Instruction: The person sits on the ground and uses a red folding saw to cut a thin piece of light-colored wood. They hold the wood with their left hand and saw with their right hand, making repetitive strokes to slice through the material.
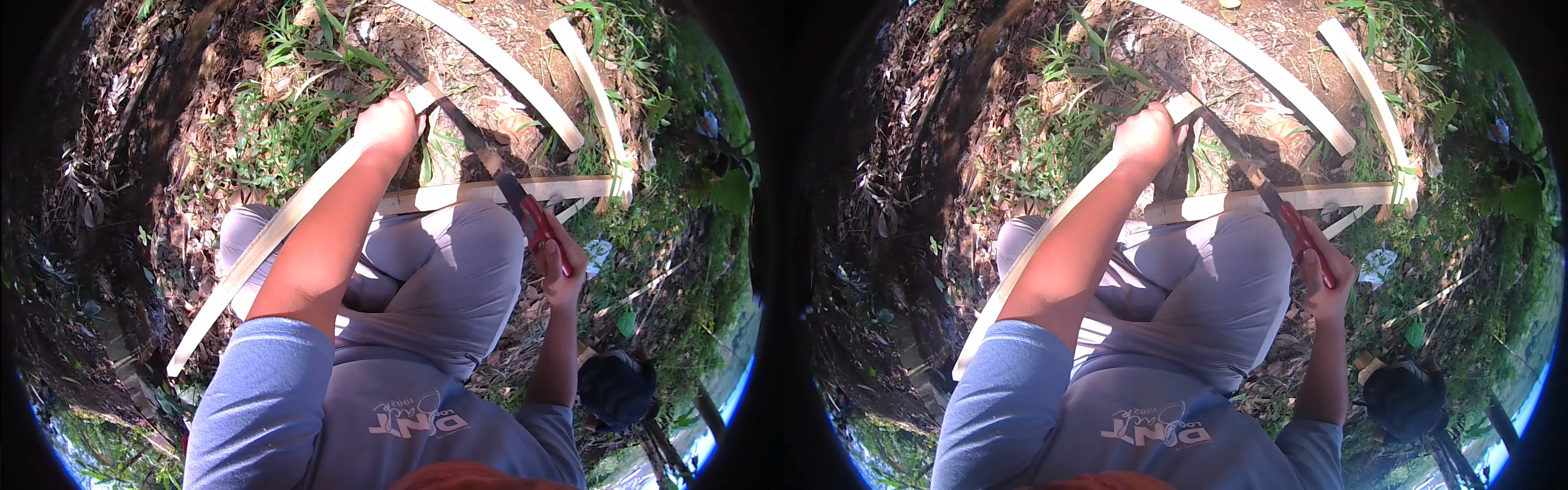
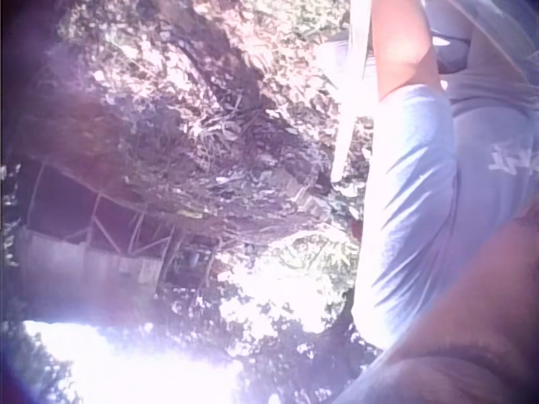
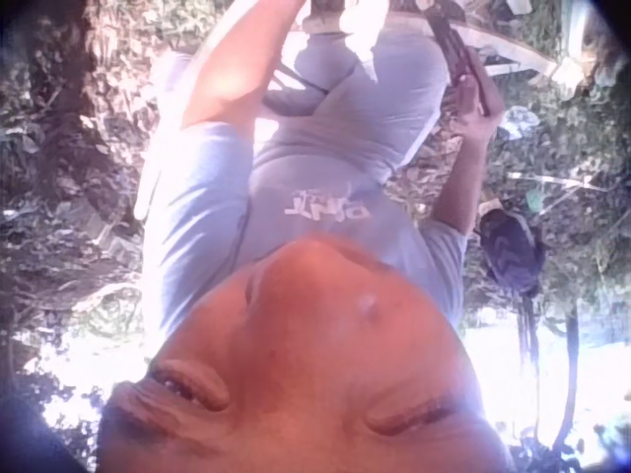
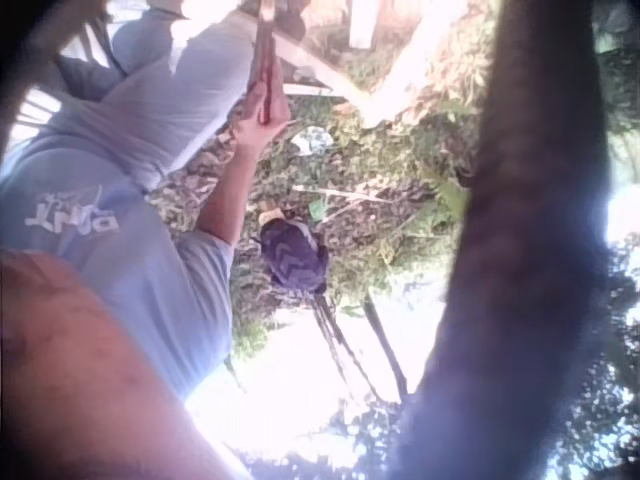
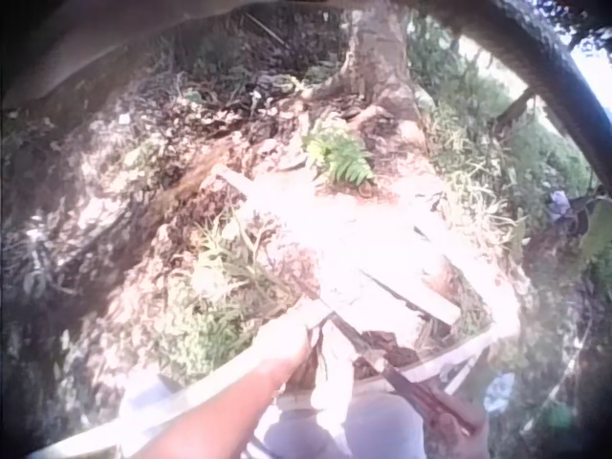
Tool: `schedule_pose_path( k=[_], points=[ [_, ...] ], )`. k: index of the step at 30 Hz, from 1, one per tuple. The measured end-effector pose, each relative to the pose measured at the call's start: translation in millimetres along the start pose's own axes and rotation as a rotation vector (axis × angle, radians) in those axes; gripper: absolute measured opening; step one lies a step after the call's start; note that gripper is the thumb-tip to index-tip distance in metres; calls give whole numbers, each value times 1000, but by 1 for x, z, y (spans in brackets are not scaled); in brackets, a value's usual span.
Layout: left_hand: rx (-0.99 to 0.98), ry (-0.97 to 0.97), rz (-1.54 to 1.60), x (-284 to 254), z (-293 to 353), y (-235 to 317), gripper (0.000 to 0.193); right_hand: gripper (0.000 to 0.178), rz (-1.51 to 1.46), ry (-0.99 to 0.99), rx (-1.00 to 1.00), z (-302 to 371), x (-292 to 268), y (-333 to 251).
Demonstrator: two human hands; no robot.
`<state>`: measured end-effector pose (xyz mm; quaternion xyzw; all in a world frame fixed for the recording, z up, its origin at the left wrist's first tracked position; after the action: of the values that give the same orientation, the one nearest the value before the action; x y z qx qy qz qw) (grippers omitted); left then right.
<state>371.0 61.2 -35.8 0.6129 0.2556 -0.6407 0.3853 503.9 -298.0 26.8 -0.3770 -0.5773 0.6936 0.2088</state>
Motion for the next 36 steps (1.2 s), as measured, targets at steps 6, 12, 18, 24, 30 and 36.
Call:
schedule_pose_path(
  k=[6, 12, 18, 24, 30, 36],
  points=[
    [-70, 7, -21, -4, -7, -11, 58, 53, 20, -6, 84, -8, -5, -7],
    [-66, -7, -38, -7, -9, -11, 59, 39, -207, -74, -2, -97, 111, -6],
    [-63, -1, -29, -8, -9, -10, 57, 36, -354, -72, -98, -140, 179, -32],
    [-20, -36, -2, -2, 7, -7, 59, 40, -276, -12, -205, -114, 164, -38],
    [-17, -81, -16, -9, 28, -17, 62, 38, -310, 38, -249, -91, 167, -38],
    [26, -5, 36, -14, 37, -17, 60, 41, -329, -21, -115, -80, 179, -43]
  ],
)
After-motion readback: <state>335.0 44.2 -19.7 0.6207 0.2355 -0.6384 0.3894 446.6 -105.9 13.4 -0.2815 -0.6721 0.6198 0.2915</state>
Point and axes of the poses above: each hand's wrist, its own z-axis away from the middle knuckle, its own x-axis out of the palm, y = z × x, the point moved 10 cm from there along -z, towards the middle knuckle, and after that the axes turned 9 degrees about y, right-handed, at the moved point
